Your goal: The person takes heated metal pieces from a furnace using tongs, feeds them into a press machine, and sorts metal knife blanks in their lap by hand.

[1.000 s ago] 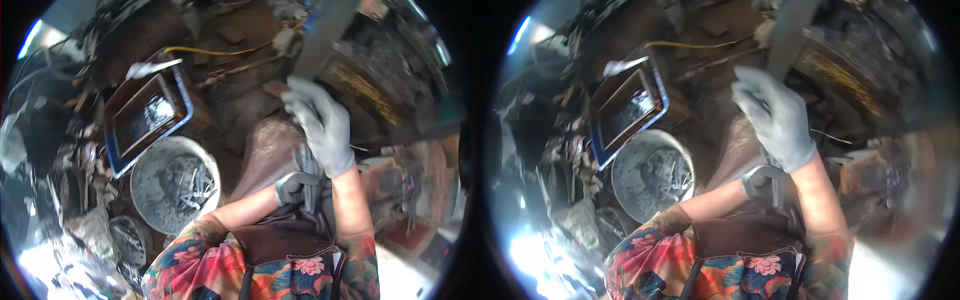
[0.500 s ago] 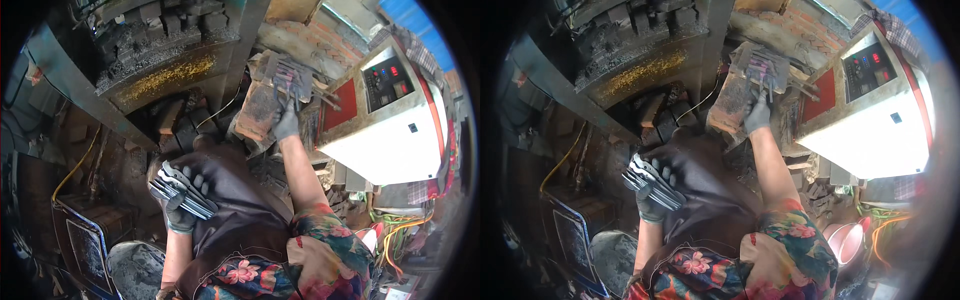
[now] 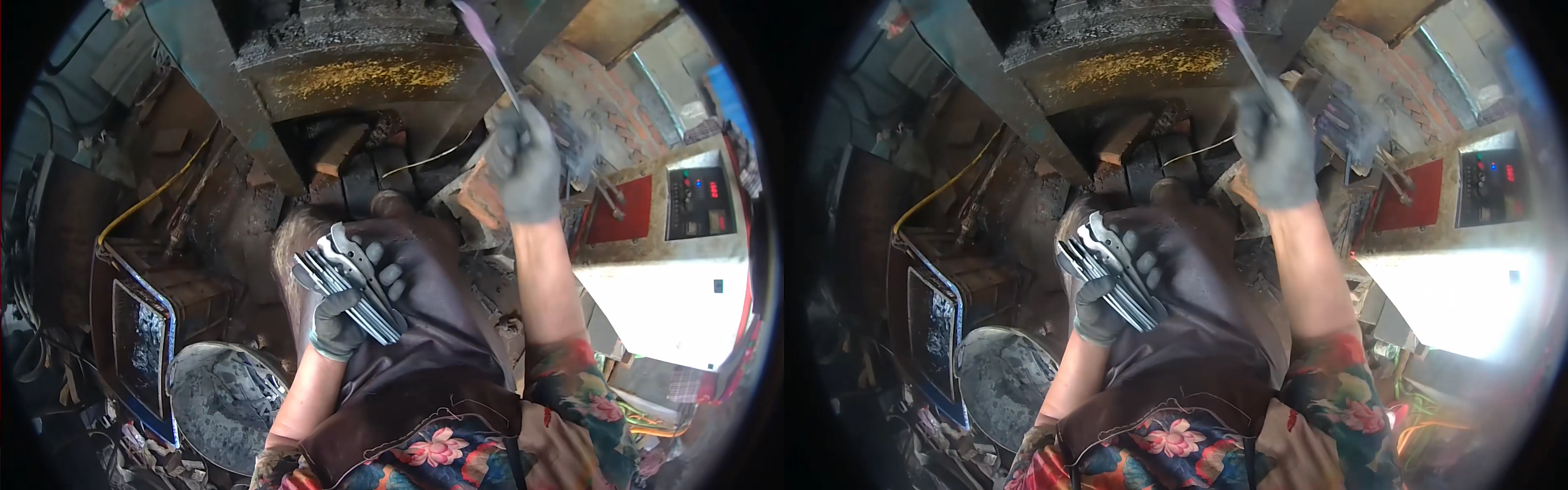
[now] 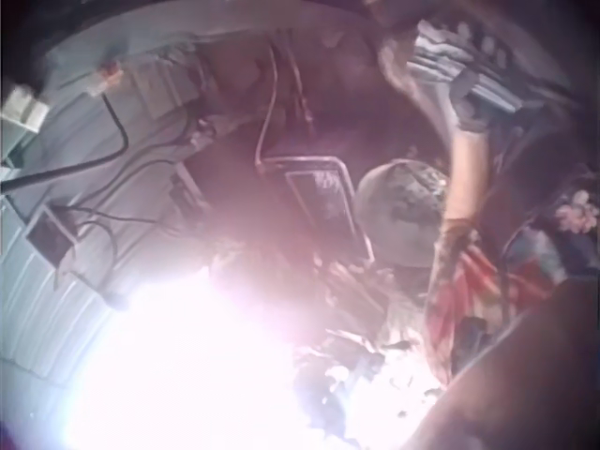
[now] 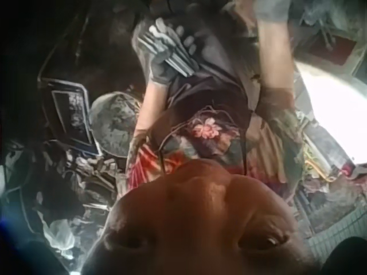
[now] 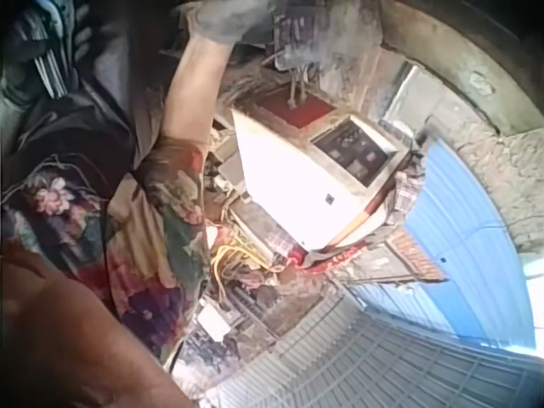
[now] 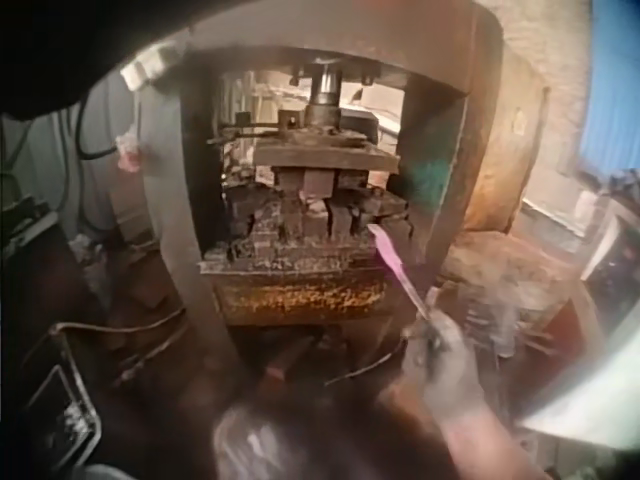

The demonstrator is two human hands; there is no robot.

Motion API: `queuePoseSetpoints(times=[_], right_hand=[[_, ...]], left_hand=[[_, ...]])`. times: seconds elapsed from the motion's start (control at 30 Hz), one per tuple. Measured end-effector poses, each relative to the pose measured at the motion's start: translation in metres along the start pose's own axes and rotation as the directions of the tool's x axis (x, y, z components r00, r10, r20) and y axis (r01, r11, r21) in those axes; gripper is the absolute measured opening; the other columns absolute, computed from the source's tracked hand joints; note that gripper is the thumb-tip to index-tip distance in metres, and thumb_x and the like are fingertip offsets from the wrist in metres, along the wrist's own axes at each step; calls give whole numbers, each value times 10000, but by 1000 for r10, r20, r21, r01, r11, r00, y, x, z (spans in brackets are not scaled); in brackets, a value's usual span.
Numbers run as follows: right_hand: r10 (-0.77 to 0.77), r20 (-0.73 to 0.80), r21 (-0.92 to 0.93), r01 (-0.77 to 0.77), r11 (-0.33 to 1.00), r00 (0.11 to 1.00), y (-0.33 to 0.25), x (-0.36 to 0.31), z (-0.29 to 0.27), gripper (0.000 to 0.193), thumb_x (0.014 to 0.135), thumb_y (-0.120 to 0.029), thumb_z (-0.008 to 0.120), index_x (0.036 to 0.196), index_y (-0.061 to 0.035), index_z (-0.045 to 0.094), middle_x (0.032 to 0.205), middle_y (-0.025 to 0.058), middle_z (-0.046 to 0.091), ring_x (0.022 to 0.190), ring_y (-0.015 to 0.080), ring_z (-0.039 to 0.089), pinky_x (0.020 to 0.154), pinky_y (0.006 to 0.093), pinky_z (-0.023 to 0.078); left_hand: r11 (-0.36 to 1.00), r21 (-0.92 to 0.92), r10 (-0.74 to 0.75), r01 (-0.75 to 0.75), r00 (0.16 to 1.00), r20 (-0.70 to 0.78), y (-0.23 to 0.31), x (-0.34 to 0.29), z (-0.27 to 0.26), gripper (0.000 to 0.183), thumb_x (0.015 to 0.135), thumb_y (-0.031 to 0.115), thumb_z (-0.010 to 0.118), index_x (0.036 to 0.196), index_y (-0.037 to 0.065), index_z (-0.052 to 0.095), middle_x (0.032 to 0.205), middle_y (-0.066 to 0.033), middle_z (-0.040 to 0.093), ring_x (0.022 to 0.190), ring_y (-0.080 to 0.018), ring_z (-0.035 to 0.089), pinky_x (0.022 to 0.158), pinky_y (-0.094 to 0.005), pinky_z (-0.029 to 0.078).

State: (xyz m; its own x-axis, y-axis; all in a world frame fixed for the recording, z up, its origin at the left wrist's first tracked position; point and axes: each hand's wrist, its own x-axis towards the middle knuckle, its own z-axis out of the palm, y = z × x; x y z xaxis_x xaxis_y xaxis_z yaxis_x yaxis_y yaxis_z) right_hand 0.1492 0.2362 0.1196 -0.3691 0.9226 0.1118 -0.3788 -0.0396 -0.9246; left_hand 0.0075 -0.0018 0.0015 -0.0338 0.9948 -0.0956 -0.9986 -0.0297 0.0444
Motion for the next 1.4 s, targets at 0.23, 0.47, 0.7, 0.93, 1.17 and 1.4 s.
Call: queuePoseSetpoints(times=[0.23,0.47,0.7,0.93,1.17,1.4], right_hand=[[37,137,-96,-24,995,990,17,113,76,364,997,-338,453,961,-17,620,666,-18,474,518,89,401,470,214,304],[155,11,-69,-153,986,988,15,152,109,322,993,-317,396,811,-121,577,576,-46,461,441,73,368,404,214,300],[212,148,-53,-207,977,966,4,138,118,321,1009,-337,395,1013,-135,643,633,-50,493,470,73,401,419,207,347],[170,288,-431,-31,902,942,12,8,51,414,988,-381,470,934,-14,656,742,47,640,594,109,570,547,235,446],[356,486,-832,298,467,798,68,-117,28,254,916,-266,598,862,-30,676,753,137,640,711,257,643,648,380,489],[498,160,-601,-316,734,852,64,-131,15,228,963,-224,548,990,-11,622,756,67,666,587,106,611,524,258,483]], left_hand=[[1000,13,1,-1,1000,-12,0,1,2,718,755,44,697,1408,112,404,1403,-64,488,1242,-331,522,1090,-498,386],[1000,-13,2,-2,1000,-28,4,-1,1,724,749,18,680,1411,104,400,1398,-85,492,1231,-338,529,1083,-503,388],[1000,-16,-10,10,1000,-7,2,2,-1,699,774,21,660,1412,147,406,1385,-72,507,1210,-335,549,1057,-487,422],[997,-62,40,-40,999,-1,5,2,2,771,738,35,680,1436,159,376,1438,-44,458,1365,-326,380,1159,-513,255],[992,46,120,-120,993,-3,0,0,1,725,744,30,681,1400,121,386,1406,-61,443,1382,-255,333,1172,-442,237],[990,-73,-125,123,992,-24,-9,8,-10,611,758,116,692,1323,180,468,1260,-36,551,1214,-302,497,1065,-502,375]])
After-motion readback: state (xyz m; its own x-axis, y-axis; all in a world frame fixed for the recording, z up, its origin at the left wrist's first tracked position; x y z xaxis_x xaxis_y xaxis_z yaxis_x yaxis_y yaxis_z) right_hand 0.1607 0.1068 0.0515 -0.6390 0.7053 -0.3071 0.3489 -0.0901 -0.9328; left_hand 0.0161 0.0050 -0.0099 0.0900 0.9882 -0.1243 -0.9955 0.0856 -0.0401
